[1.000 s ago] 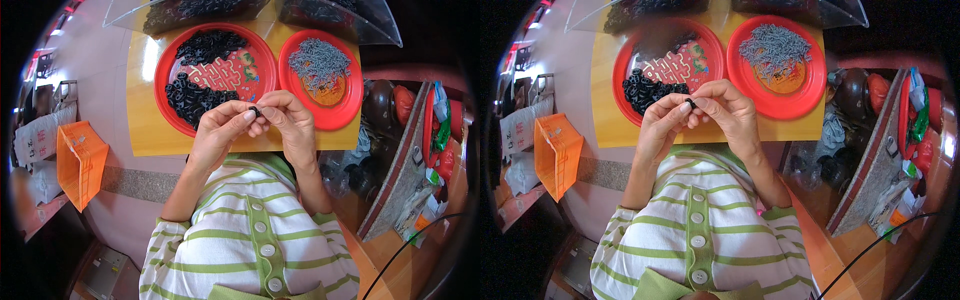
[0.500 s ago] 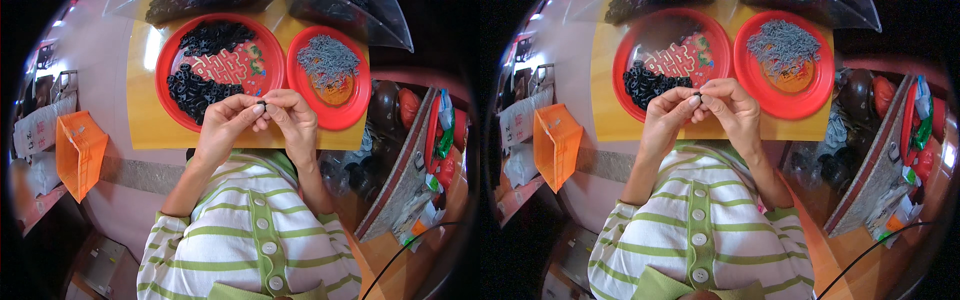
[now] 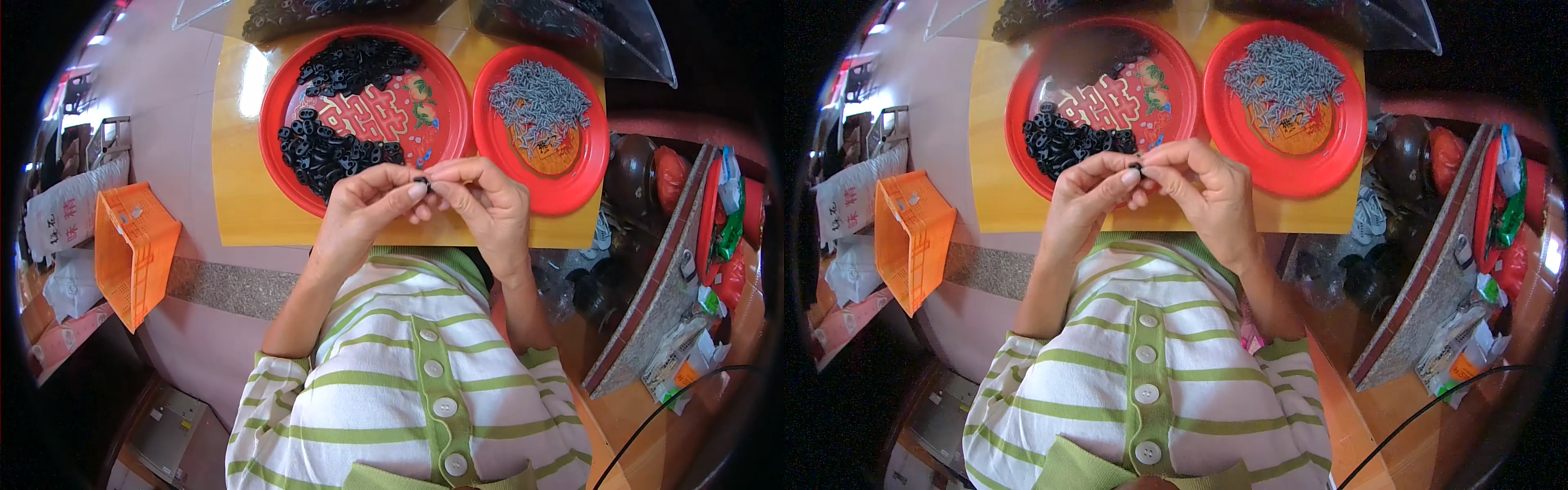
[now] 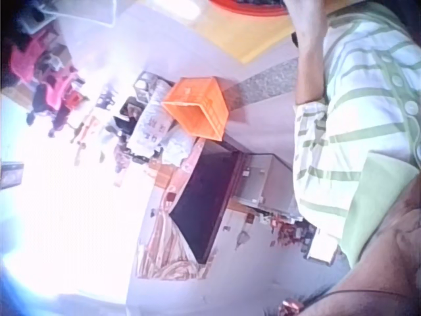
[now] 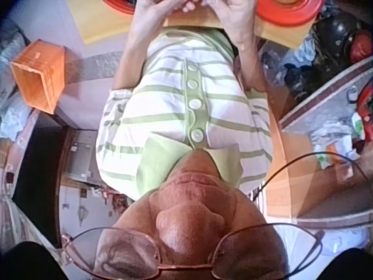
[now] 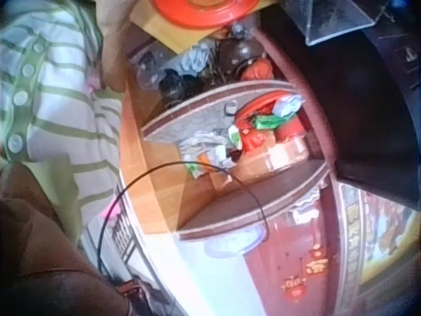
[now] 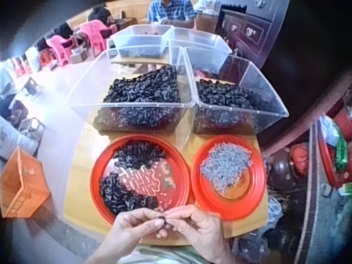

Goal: The person sits at a table and repeatedly picks up small black plastic components and metal screws from red trays. They insert the screws into the plastic parts by hand, performing a repetitive assembly task. The workspace includes clear bins filled with similar components and other workers visible in the background.

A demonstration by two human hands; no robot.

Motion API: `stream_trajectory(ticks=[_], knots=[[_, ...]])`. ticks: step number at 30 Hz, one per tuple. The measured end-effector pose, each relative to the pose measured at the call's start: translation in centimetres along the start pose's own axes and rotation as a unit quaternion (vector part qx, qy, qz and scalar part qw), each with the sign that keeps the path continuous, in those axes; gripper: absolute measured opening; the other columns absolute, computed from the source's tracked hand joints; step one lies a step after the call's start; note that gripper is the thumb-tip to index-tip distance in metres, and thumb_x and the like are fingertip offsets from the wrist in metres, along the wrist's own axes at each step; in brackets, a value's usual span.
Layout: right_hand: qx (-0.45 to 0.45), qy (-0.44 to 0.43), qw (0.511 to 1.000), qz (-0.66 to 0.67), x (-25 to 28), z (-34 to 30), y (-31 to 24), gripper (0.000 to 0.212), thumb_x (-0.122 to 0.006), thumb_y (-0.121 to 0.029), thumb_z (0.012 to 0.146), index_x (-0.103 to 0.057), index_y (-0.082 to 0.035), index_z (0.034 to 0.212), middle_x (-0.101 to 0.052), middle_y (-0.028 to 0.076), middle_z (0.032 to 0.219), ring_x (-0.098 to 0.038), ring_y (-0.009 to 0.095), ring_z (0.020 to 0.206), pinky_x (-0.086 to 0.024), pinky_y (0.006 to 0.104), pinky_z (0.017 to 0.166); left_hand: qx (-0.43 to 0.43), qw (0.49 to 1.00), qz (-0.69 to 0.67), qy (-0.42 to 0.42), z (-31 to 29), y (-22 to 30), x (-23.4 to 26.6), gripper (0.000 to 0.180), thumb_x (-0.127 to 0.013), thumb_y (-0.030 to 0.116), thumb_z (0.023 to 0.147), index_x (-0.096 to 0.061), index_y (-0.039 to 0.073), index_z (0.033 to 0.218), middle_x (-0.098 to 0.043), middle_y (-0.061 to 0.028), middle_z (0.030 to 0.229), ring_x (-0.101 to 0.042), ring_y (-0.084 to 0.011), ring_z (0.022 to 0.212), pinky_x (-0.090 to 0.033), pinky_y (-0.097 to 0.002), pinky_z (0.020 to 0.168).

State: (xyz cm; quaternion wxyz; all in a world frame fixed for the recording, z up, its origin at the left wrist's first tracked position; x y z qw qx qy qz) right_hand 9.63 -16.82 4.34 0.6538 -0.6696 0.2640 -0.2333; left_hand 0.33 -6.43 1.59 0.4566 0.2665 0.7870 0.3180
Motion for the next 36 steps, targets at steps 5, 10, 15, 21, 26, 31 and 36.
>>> stream_trajectory(ticks=[5,10,15,21,26,31,36], knots=[[-0.029,0.002,1.0,-0.006,-1.2,-1.3,0.7,0.005,-0.059,-0.001,0.087,-0.06,0.001,0.091,-0.064,0.006,0.084,-0.063,0.01,0.072,-0.052,0.0234,0.065,0.036,0.999,-0.001,0.032,-2.0,-0.6,1.0,0.015,-0.061,0.005,0.087,-0.062,-0.004,0.099,-0.066,-0.0086,0.086,-0.06,-0.0098,0.073,-0.051,-0.0216,0.068],[-0.024,0.017,0.998,0.057,-1.9,-1.8,1.0,0.006,-0.06,0.0,0.086,-0.062,0.001,0.091,-0.062,0.007,0.095,-0.061,0.01,0.08,-0.053,0.0232,0.066,0.027,0.999,0.003,0.03,-2.2,-0.7,1.1,0.012,-0.061,0.005,0.087,-0.063,-0.003,0.095,-0.066,-0.0092,0.085,-0.061,-0.0111,0.069,-0.051,-0.0224,0.064],[-0.126,-0.048,0.987,0.09,-1.5,-0.2,0.3,0.009,-0.062,-0.004,0.086,-0.063,0.001,0.092,-0.063,0.007,0.094,-0.061,0.01,0.077,-0.05,0.0247,0.062,0.038,0.999,-0.007,0.022,-1.9,-0.4,1.7,0.012,-0.06,0.007,0.088,-0.063,-0.002,0.095,-0.065,-0.0061,0.084,-0.06,-0.0086,0.07,-0.05,-0.0208,0.065],[0.033,-0.054,0.96,-0.274,-1.0,4.1,-0.6,0.015,-0.067,-0.005,0.078,-0.063,0.0,0.091,-0.061,0.011,0.082,-0.061,0.018,0.07,-0.047,0.0279,0.06,0.055,0.996,0.023,-0.059,-2.6,-1.0,1.2,0.012,-0.062,0.008,0.088,-0.063,-0.001,0.096,-0.065,-0.0028,0.083,-0.06,-0.0069,0.071,-0.048,-0.0196,0.066],[0.051,-0.117,0.943,-0.306,-3.9,5.0,0.2,0.02,-0.069,-0.01,0.076,-0.061,0.0,0.091,-0.059,0.013,0.083,-0.06,0.029,0.075,-0.048,0.0374,0.063,0.075,0.989,-0.005,-0.124,-3.3,-1.5,0.0,0.012,-0.063,0.009,0.087,-0.064,0.0,0.096,-0.065,-0.0029,0.083,-0.061,-0.0068,0.072,-0.048,-0.0191,0.065],[0.049,-0.114,0.94,-0.319,-4.7,5.5,1.9,0.025,-0.068,-0.011,0.076,-0.059,0.001,0.095,-0.057,0.014,0.087,-0.059,0.029,0.077,-0.047,0.0387,0.066,0.074,0.991,0.022,-0.113,-2.9,-1.0,0.1,0.012,-0.064,0.01,0.087,-0.064,0.0,0.095,-0.065,-0.0027,0.081,-0.061,-0.0064,0.071,-0.047,-0.0184,0.064],[0.027,-0.119,0.946,-0.3,-4.7,5.5,2.5,0.025,-0.069,-0.009,0.075,-0.058,0.0,0.095,-0.056,0.014,0.086,-0.059,0.027,0.075,-0.048,0.0373,0.065,0.071,0.993,0.027,-0.091,-2.4,-1.0,1.0,0.011,-0.064,0.006,0.084,-0.064,-0.002,0.091,-0.065,-0.0072,0.085,-0.063,-0.011,0.071,-0.05,-0.0208,0.063]])
Point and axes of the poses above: each hand's wrist, its own z-axis towards the middle knuckle, its own x-axis out of the back of the hand, y = z × x, the point moved 6 cm from there along z, towards the middle knuckle
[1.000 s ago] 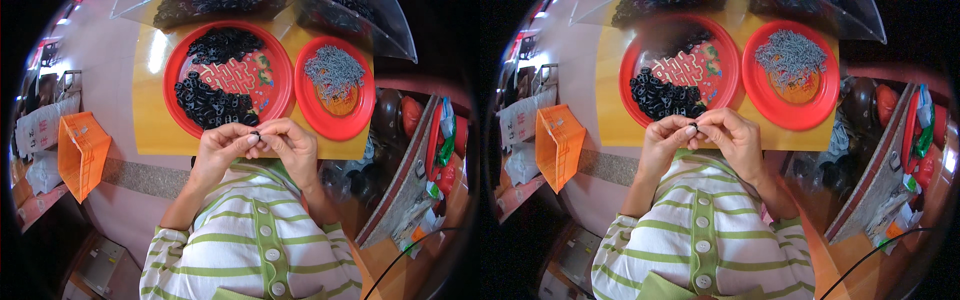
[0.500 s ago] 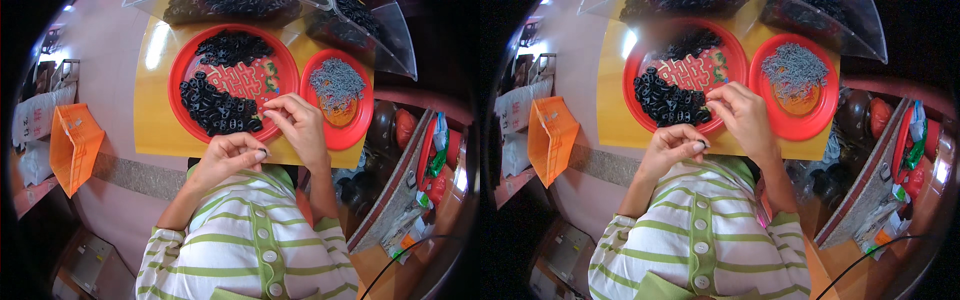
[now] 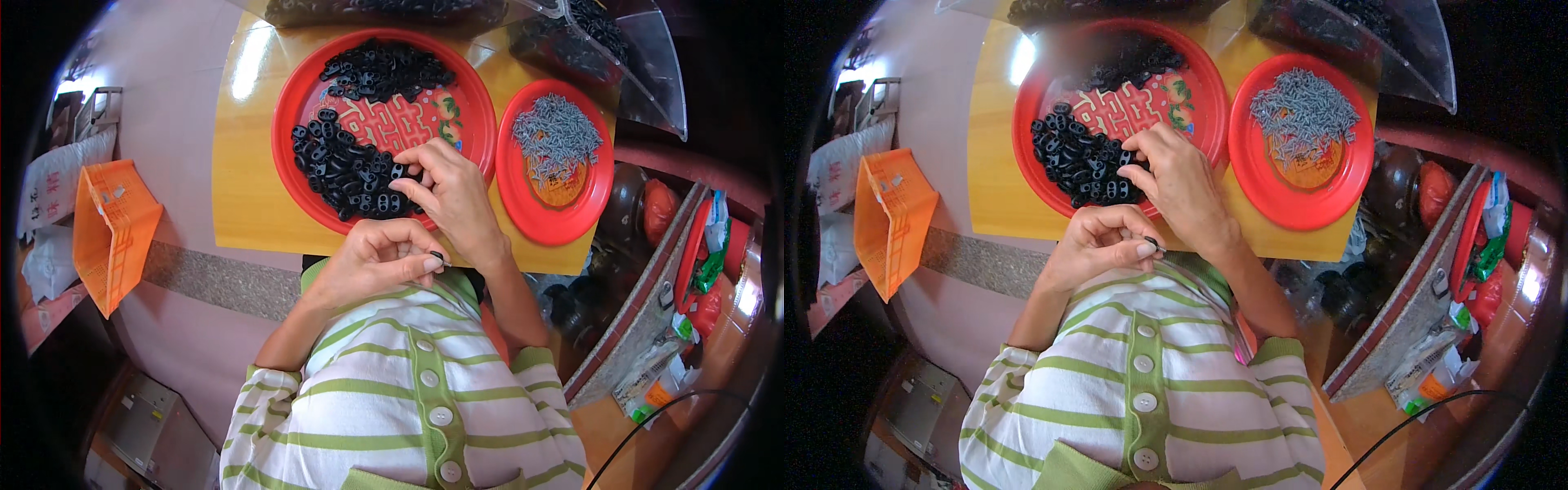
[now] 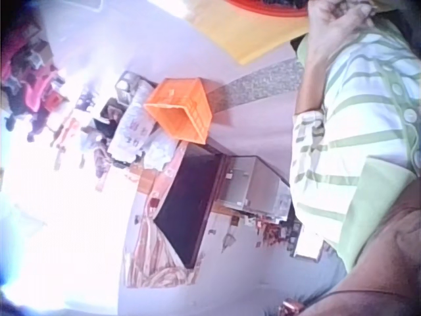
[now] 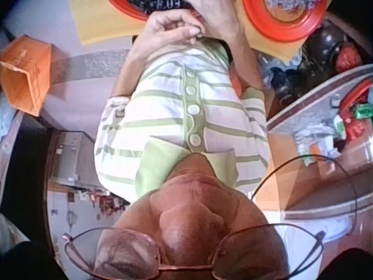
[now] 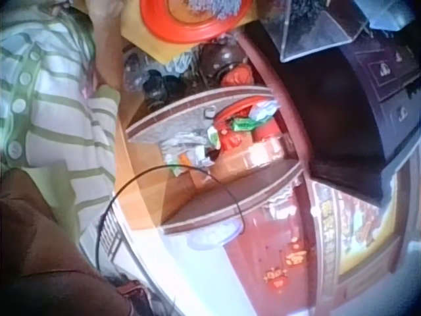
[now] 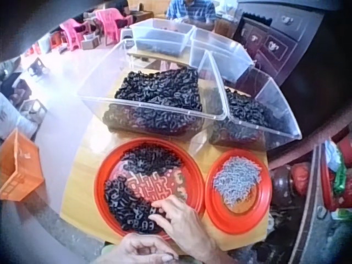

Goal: The person sits at a table and repeatedly picks up small black plastic components and metal screws from red trays. They insert the screws into the plastic parts by hand, performing a repetitive assembly task. The workspace includes clear bins filled with similar components and other workers visible in the background.

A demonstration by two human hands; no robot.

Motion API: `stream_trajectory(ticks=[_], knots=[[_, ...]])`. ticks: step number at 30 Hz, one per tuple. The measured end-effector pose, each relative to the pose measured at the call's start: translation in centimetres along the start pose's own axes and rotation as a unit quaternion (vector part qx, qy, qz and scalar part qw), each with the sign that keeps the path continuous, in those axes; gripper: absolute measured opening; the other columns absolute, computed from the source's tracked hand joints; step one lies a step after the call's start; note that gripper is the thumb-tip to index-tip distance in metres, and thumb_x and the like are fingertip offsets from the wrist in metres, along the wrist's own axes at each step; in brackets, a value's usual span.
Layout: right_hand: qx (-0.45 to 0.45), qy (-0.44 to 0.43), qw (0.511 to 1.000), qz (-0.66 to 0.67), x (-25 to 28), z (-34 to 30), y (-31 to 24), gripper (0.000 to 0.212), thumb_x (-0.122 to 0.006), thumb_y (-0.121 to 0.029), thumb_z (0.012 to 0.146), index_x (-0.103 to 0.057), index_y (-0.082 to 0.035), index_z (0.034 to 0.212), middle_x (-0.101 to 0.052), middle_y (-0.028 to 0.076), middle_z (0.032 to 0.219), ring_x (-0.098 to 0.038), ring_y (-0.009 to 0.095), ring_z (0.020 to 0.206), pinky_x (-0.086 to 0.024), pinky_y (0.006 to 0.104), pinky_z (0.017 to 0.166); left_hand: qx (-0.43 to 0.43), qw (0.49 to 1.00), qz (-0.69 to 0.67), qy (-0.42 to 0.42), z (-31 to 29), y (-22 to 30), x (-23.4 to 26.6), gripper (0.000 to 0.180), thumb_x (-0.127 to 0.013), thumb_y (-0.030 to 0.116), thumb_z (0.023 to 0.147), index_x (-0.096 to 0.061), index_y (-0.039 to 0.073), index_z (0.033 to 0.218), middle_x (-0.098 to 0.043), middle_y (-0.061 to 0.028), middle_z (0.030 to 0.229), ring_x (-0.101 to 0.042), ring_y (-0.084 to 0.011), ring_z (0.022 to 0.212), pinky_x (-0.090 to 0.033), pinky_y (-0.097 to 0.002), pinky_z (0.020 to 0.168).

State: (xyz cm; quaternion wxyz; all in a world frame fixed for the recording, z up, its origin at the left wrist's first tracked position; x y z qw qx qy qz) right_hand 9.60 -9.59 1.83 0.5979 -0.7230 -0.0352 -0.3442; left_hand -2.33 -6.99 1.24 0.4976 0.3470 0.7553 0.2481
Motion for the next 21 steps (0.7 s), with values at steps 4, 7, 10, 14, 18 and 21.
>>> stream_trajectory(ticks=[4,7,10,14,18,21], knots=[[-0.029,0.015,0.999,0.043,0.5,0.0,-0.1,0.024,-0.069,-0.004,0.074,-0.058,0.0,0.095,-0.057,0.011,0.082,-0.06,0.019,0.068,-0.049,0.0309,0.061,0.01,1.0,0.0,0.003,0.1,0.5,-0.1,0.01,-0.063,0.006,0.085,-0.064,-0.002,0.09,-0.065,-0.0073,0.084,-0.063,-0.0112,0.071,-0.05,-0.0214,0.064],[-0.081,0.03,0.989,0.119,1.2,-0.4,0.5,0.023,-0.067,-0.001,0.077,-0.059,-0.001,0.098,-0.059,0.008,0.081,-0.06,0.012,0.068,-0.049,0.0245,0.06,0.007,1.0,0.003,0.019,0.0,0.6,0.0,0.009,-0.063,0.005,0.084,-0.064,-0.002,0.09,-0.065,-0.0074,0.083,-0.063,-0.0112,0.071,-0.05,-0.0218,0.065],[-0.124,0.042,0.956,0.264,1.6,-0.9,1.4,0.022,-0.065,0.0,0.081,-0.059,-0.001,0.102,-0.06,0.005,0.085,-0.06,0.008,0.072,-0.05,0.0207,0.062,-0.013,0.999,0.001,0.031,0.0,0.4,0.5,0.008,-0.062,0.004,0.084,-0.063,-0.002,0.09,-0.065,-0.0077,0.083,-0.062,-0.0111,0.071,-0.051,-0.0226,0.065],[-0.131,0.024,0.901,0.413,1.8,-1.4,1.3,0.026,-0.06,-0.001,0.086,-0.055,0.0,0.111,-0.063,0.009,0.093,-0.062,0.01,0.077,-0.052,0.0204,0.065,-0.052,0.998,-0.01,0.044,0.0,0.5,1.0,0.01,-0.062,0.007,0.086,-0.062,-0.002,0.091,-0.065,-0.006,0.083,-0.061,-0.0082,0.071,-0.05,-0.0215,0.066],[-0.12,0.014,0.881,0.457,1.6,-1.9,1.2,0.024,-0.059,-0.003,0.087,-0.053,0.0,0.11,-0.064,0.015,0.098,-0.063,0.012,0.078,-0.052,0.0209,0.065,-0.092,0.992,-0.048,0.067,-0.2,1.1,1.4,0.01,-0.061,0.007,0.087,-0.062,-0.001,0.092,-0.065,-0.0059,0.084,-0.06,-0.0083,0.072,-0.05,-0.022,0.067],[-0.115,0.036,0.892,0.436,1.8,-2.5,0.7,0.022,-0.058,-0.003,0.087,-0.051,-0.001,0.109,-0.064,0.017,0.101,-0.063,0.013,0.077,-0.052,0.0209,0.065,-0.108,0.989,-0.039,0.097,-0.5,1.8,1.8,0.009,-0.061,0.006,0.087,-0.062,-0.002,0.092,-0.065,-0.0065,0.085,-0.06,-0.009,0.072,-0.05,-0.0224,0.068]])
Point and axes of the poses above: each hand's wrist, its own z-axis towards the middle knuckle, its own x-axis out of the back of the hand, y = z × x, the point moved 6 cm from there along z, towards the middle knuckle
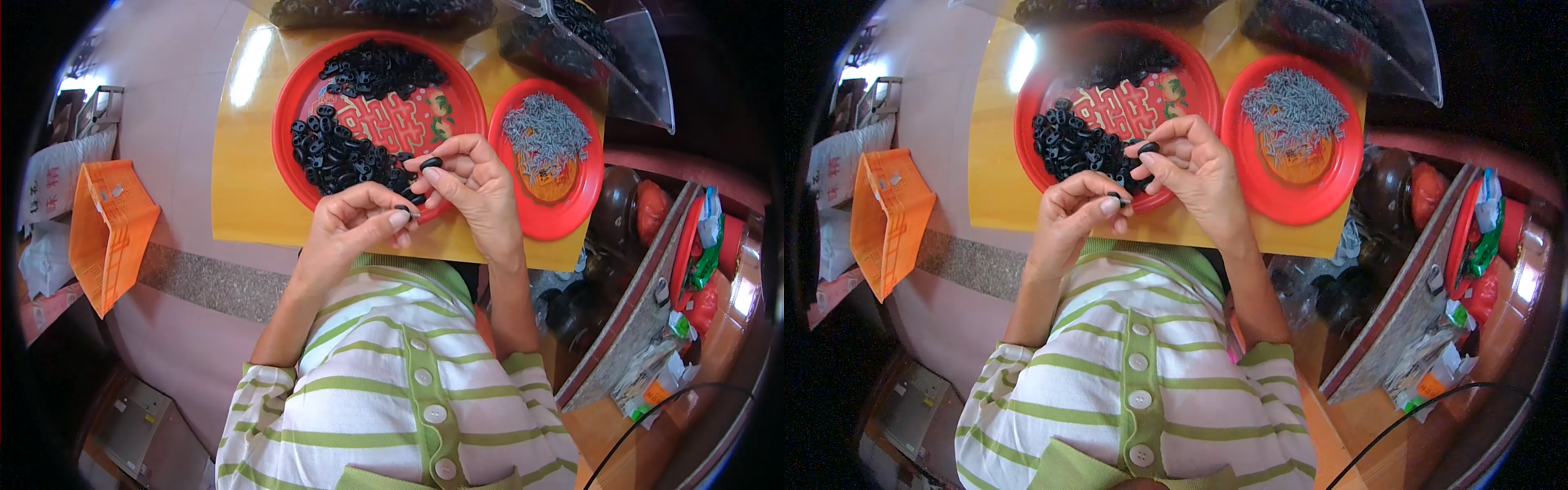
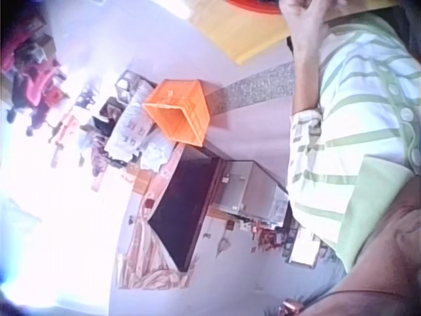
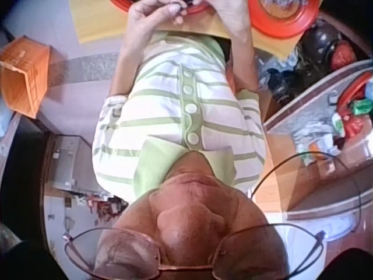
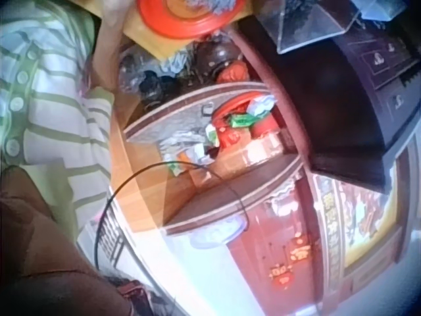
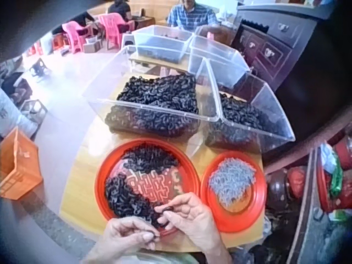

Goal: The person sits at a table and repeatedly picks up small black plastic components and metal screws from red trays. They insert the screws into the plastic parts by hand, performing a repetitive assembly task. The workspace includes clear bins filled with similar components and other workers visible in the background.

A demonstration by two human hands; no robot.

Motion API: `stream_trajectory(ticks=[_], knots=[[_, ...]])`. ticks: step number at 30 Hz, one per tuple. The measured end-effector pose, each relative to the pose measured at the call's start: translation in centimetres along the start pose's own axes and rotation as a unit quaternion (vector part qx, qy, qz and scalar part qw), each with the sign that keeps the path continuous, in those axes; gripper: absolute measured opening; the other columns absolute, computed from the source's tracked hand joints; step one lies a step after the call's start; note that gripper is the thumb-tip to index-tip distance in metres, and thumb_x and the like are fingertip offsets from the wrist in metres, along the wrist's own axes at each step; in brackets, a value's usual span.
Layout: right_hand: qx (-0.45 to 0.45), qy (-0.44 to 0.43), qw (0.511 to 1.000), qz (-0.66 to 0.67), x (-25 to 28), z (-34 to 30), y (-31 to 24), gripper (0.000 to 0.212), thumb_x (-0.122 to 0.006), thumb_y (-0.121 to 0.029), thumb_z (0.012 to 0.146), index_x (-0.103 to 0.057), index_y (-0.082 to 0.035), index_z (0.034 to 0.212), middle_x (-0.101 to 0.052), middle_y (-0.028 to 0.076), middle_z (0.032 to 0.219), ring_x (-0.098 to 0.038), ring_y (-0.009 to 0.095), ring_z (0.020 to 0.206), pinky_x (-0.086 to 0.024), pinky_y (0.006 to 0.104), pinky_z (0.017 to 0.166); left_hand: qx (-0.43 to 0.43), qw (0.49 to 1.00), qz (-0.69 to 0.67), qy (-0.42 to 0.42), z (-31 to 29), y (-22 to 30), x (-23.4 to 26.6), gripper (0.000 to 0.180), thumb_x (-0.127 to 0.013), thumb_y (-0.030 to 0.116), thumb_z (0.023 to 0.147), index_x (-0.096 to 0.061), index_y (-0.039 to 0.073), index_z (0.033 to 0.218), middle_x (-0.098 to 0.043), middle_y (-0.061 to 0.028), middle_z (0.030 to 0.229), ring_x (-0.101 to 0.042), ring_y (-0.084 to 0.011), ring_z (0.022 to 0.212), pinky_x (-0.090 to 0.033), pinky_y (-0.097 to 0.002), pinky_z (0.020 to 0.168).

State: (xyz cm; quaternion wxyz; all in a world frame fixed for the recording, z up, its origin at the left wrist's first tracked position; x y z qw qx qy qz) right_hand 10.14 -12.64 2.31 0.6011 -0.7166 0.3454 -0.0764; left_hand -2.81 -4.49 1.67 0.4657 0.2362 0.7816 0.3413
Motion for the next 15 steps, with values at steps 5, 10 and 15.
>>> stream_trajectory(ticks=[5,10,15], knots=[[0.007,0.011,1.0,-0.027,-0.4,-0.8,-0.7,0.024,-0.058,-0.005,0.088,-0.051,-0.002,0.112,-0.064,0.013,0.103,-0.063,0.012,0.081,-0.052,0.0217,0.066,-0.017,0.999,-0.028,0.01,-0.2,0.3,0.0,0.011,-0.059,0.006,0.088,-0.061,-0.002,0.096,-0.065,-0.0089,0.086,-0.061,-0.0119,0.073,-0.05,-0.0239,0.07],[0.103,0.016,0.991,-0.078,-0.2,-1.6,-1.1,0.019,-0.059,-0.008,0.089,-0.057,-0.002,0.107,-0.064,0.008,0.099,-0.06,0.008,0.077,-0.049,0.0195,0.066,-0.06,0.998,-0.025,0.011,0.0,0.3,-0.4,0.013,-0.057,0.006,0.088,-0.06,-0.003,0.097,-0.062,-0.0137,0.104,-0.064,-0.0167,0.085,-0.051,-0.0255,0.075],[0.037,0.052,0.997,-0.033,0.7,-2.8,-0.8,0.019,-0.061,-0.008,0.088,-0.058,-0.003,0.106,-0.064,0.005,0.089,-0.059,0.007,0.072,-0.049,0.0196,0.064,-0.114,0.993,-0.017,0.029,0.5,0.6,-0.9,0.013,-0.055,0.005,0.089,-0.06,-0.003,0.098,-0.053,-0.0166,0.121,-0.063,-0.0206,0.093,-0.052,-0.0286,0.08]])
Point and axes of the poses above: each hand's wrist, its own z-axis towards the middle knuckle, its own x-axis out of the back of the hand, y = z × x, the point moved 6 cm from there along z, towards the middle knuckle
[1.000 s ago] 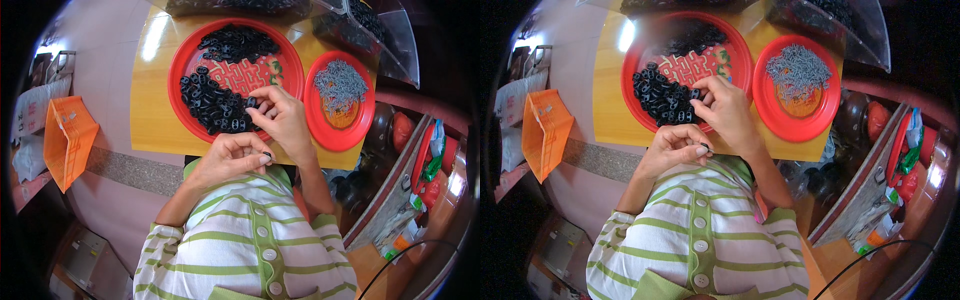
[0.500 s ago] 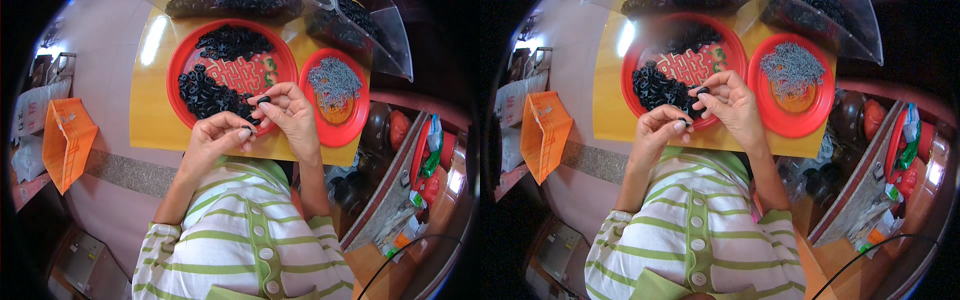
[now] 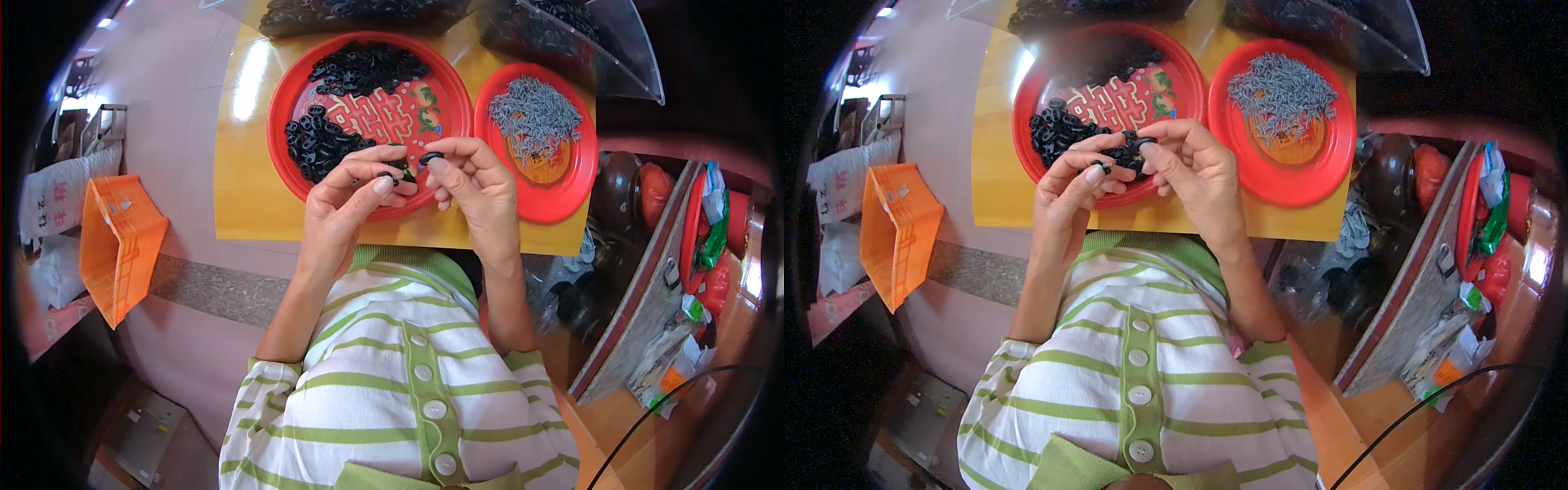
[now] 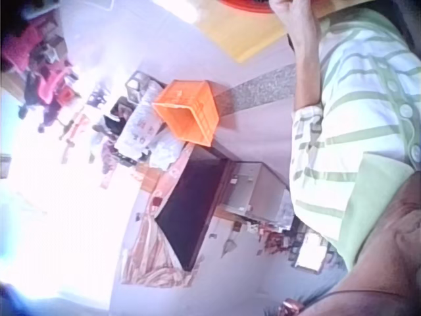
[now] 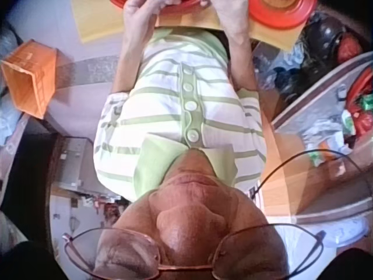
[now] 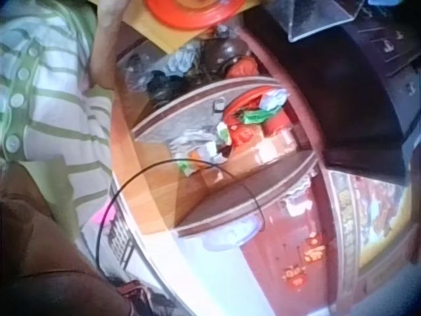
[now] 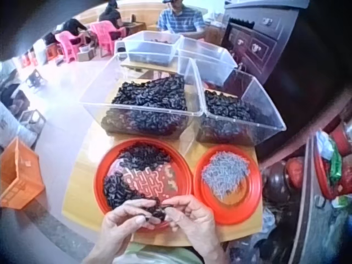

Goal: The person sits at a table and repeatedly picks up small black plastic components and metal screws from red trays. They insert the screws into the plastic parts by hand, performing a repetitive assembly task. The workspace includes clear bins filled with similar components and other workers visible in the background.

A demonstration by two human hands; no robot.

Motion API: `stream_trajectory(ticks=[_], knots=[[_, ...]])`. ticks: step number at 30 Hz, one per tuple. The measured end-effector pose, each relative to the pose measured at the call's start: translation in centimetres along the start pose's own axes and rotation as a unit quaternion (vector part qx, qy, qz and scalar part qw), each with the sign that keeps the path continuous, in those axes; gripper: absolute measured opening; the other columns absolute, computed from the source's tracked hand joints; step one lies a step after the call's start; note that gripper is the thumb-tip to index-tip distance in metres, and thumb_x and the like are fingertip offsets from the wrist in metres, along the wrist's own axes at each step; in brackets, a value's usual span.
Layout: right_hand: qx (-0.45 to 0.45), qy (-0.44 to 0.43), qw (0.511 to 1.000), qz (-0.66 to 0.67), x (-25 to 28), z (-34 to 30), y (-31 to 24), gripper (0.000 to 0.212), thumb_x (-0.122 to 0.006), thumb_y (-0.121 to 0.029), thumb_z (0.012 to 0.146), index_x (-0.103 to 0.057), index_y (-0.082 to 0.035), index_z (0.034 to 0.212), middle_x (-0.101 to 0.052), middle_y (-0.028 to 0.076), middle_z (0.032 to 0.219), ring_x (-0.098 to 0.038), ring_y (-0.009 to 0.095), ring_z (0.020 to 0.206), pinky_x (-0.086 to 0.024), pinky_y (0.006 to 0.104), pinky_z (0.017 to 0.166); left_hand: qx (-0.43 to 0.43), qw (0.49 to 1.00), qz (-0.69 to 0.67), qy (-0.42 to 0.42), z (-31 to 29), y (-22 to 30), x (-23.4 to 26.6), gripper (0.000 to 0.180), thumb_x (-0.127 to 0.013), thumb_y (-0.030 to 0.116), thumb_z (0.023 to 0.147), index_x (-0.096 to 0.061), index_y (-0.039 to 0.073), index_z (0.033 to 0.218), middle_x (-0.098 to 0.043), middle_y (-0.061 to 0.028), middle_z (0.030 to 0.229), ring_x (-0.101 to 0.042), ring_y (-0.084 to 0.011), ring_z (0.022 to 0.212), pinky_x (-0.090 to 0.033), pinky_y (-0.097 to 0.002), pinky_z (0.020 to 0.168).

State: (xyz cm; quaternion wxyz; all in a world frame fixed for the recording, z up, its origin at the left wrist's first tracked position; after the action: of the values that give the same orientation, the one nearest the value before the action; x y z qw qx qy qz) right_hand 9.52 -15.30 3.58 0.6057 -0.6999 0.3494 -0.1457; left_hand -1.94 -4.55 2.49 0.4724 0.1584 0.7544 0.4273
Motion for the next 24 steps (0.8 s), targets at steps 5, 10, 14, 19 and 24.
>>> stream_trajectory(ticks=[5,10,14,19,24], knots=[[0.023,0.038,0.994,0.102,0.8,-0.4,-0.5,0.016,-0.059,-0.008,0.088,-0.056,-0.001,0.103,-0.063,0.007,0.083,-0.059,0.009,0.069,-0.05,0.0211,0.06,0.014,1.0,-0.019,-0.009,0.3,-0.2,-0.8,0.013,-0.055,0.004,0.089,-0.06,-0.003,0.098,-0.055,-0.016,0.119,-0.063,-0.0209,0.093,-0.052,-0.029,0.08],[0.047,0.07,0.994,0.072,1.6,-0.6,-0.8,0.014,-0.06,-0.007,0.087,-0.055,-0.001,0.1,-0.063,0.008,0.086,-0.059,0.009,0.071,-0.05,0.0218,0.064,0.034,0.999,-0.001,-0.018,0.5,-0.9,-1.2,0.014,-0.056,0.005,0.089,-0.06,-0.003,0.099,-0.058,-0.014,0.112,-0.063,-0.018,0.091,-0.051,-0.0278,0.08],[0.068,0.072,0.994,0.052,1.8,-0.5,-0.9,0.015,-0.062,-0.004,0.086,-0.056,-0.001,0.099,-0.062,0.005,0.089,-0.058,0.007,0.078,-0.049,0.0201,0.068,0.036,0.999,0.015,-0.019,0.9,-0.8,-2.0,0.014,-0.057,0.006,0.088,-0.06,-0.003,0.098,-0.063,-0.0118,0.102,-0.063,-0.015,0.086,-0.05,-0.0268,0.078],[0.058,0.029,0.996,0.066,2.3,-0.5,-0.6,0.017,-0.061,-0.001,0.085,-0.057,0.0,0.101,-0.063,0.007,0.094,-0.058,0.008,0.083,-0.049,0.0207,0.071,0.041,0.997,0.058,-0.004,1.7,-0.5,-2.2,0.013,-0.058,0.006,0.089,-0.061,-0.003,0.097,-0.066,-0.0095,0.088,-0.063,-0.0129,0.078,-0.05,-0.0248,0.073],[0.074,0.043,0.99,0.113,1.9,-0.2,-1.4,0.018,-0.059,0.0,0.085,-0.058,0.001,0.104,-0.065,0.012,0.101,-0.062,0.012,0.086,-0.05,0.024,0.076,0.017,0.995,0.094,-0.002,2.3,0.4,-2.4,0.012,-0.059,0.005,0.088,-0.061,-0.003,0.097,-0.066,-0.0097,0.086,-0.062,-0.0122,0.075,-0.05,-0.0239,0.07]])
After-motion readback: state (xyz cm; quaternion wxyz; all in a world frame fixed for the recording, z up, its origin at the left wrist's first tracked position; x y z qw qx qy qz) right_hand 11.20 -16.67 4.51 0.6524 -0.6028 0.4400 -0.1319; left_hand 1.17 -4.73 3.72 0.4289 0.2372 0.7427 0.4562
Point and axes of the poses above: each hand's wrist, its own z-axis towards the middle knuckle, its own x-axis out of the back of the hand, y = z × x, the point moved 6 cm from there along z, towards the middle knuckle
